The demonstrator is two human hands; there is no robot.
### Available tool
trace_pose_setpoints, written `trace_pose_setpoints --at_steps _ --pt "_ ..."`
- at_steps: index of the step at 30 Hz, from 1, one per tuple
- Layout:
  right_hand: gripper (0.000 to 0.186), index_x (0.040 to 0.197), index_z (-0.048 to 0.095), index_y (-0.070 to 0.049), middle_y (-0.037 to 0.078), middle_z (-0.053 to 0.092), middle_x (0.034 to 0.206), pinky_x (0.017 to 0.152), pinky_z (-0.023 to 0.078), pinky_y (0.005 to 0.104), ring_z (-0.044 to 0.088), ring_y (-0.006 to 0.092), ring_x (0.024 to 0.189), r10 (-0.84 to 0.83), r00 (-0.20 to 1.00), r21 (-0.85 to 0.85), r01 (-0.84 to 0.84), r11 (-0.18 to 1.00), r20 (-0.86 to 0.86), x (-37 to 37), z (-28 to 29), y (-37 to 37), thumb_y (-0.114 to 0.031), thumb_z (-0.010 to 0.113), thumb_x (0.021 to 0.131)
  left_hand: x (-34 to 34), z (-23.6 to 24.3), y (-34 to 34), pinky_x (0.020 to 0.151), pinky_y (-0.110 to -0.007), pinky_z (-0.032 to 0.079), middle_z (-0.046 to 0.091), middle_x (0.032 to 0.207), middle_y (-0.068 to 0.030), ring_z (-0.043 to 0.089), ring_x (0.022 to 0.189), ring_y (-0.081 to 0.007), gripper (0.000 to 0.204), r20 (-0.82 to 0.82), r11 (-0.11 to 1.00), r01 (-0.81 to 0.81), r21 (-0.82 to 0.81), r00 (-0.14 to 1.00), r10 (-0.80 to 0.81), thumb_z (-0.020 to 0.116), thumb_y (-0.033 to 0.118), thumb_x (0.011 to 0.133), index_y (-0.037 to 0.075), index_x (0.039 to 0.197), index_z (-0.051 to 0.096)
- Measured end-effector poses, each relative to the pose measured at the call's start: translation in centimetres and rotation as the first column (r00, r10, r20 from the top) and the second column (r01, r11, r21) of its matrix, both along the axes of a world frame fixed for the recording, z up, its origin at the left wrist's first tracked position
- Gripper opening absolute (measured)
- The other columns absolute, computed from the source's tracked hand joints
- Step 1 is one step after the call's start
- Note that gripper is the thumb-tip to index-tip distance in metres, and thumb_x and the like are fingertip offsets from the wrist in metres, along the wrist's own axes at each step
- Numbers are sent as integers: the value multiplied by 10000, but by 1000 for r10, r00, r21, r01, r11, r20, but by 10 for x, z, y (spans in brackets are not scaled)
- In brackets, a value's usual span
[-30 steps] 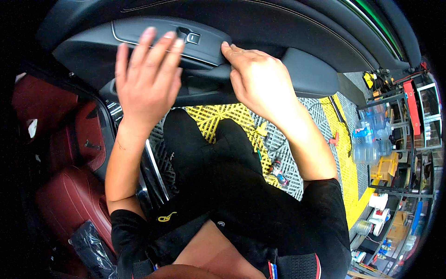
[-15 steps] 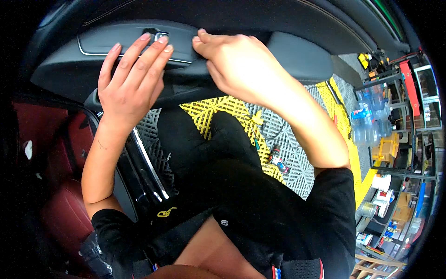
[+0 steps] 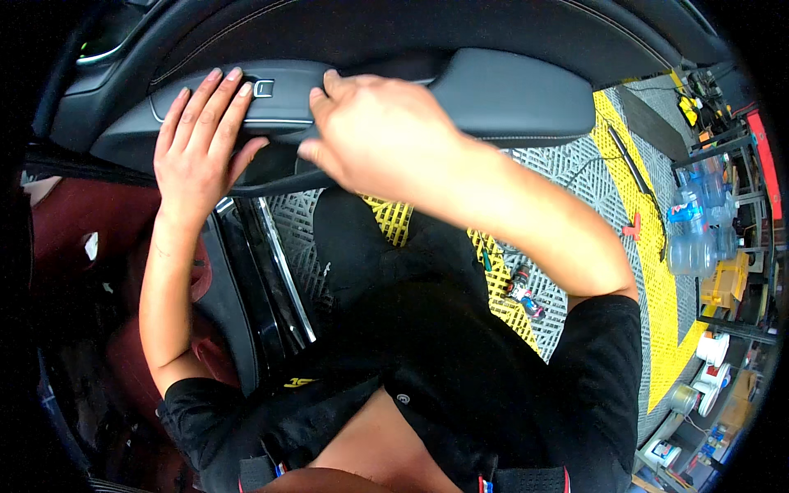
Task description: The person uses a power drill to remove a screw from a car door panel, prys off the window switch assembly with a screwdriver, and disconnects the internal wiring. They then reconnect the wiring, snap the switch assembly back into place, and reattach a plastic trim piece.
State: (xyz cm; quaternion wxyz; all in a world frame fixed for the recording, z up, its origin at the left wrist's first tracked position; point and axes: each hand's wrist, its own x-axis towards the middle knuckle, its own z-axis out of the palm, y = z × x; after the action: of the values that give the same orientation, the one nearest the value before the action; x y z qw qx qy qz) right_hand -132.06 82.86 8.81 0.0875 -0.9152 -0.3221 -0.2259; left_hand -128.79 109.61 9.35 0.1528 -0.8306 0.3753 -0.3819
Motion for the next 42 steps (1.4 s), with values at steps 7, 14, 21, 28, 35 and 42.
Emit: trace_pose_setpoints --at_steps 7,14,21,28,35,42 --pt "551 1193 688 121 340 690 1187 810 631 353 759 325 1017 82 996 -109 -85 990 -30 8 5 -5 -332 764 888 11 -1 2 1111 -374 452 680 1371 -25 635 1276 -193 594 39 999 50 -14 998 -49 735 416 863 107 1365 660" --pt "548 1316 647 23 221 690 1289 1098 481 454 639 330 1271 111 993 -7 -111 994 45 2 -6 -25 -309 758 895 12 8 4 1096 -383 464 667 1391 -27 627 1291 -203 652 16 997 70 -26 997 -69 804 375 805 101 1375 645" --pt "353 1228 729 -85 97 719 1278 1147 428 496 615 277 1311 -140 981 182 115 977 133 -39 -10 -82 -228 749 905 10 14 50 1135 -432 450 669 1382 -58 603 1324 -241 640 124 999 21 -33 992 -17 826 344 827 79 1378 637" --pt "286 1209 720 -61 124 736 1150 898 578 389 720 290 1059 52 999 504 -50 862 10 -31 -2 -67 -162 698 942 14 22 38 1139 -479 445 633 1425 -114 584 1334 -307 722 -23 994 111 -13 994 -111 850 335 793 41 1404 601" --pt "459 1351 608 14 186 670 1303 1037 533 425 626 341 1242 168 982 319 -185 929 81 24 2 8 -121 686 919 22 23 33 1080 -442 488 646 1387 -76 608 1263 -282 743 14 992 126 -16 992 -126 836 364 743 68 1386 611" --pt "719 1401 613 -56 145 664 1367 1024 537 421 634 340 1237 145 989 101 -143 985 -9 27 16 28 -177 878 744 26 19 38 1013 -362 530 674 1335 -51 646 1198 -240 659 -38 982 153 -110 987 -158 804 329 736 88 1334 669"
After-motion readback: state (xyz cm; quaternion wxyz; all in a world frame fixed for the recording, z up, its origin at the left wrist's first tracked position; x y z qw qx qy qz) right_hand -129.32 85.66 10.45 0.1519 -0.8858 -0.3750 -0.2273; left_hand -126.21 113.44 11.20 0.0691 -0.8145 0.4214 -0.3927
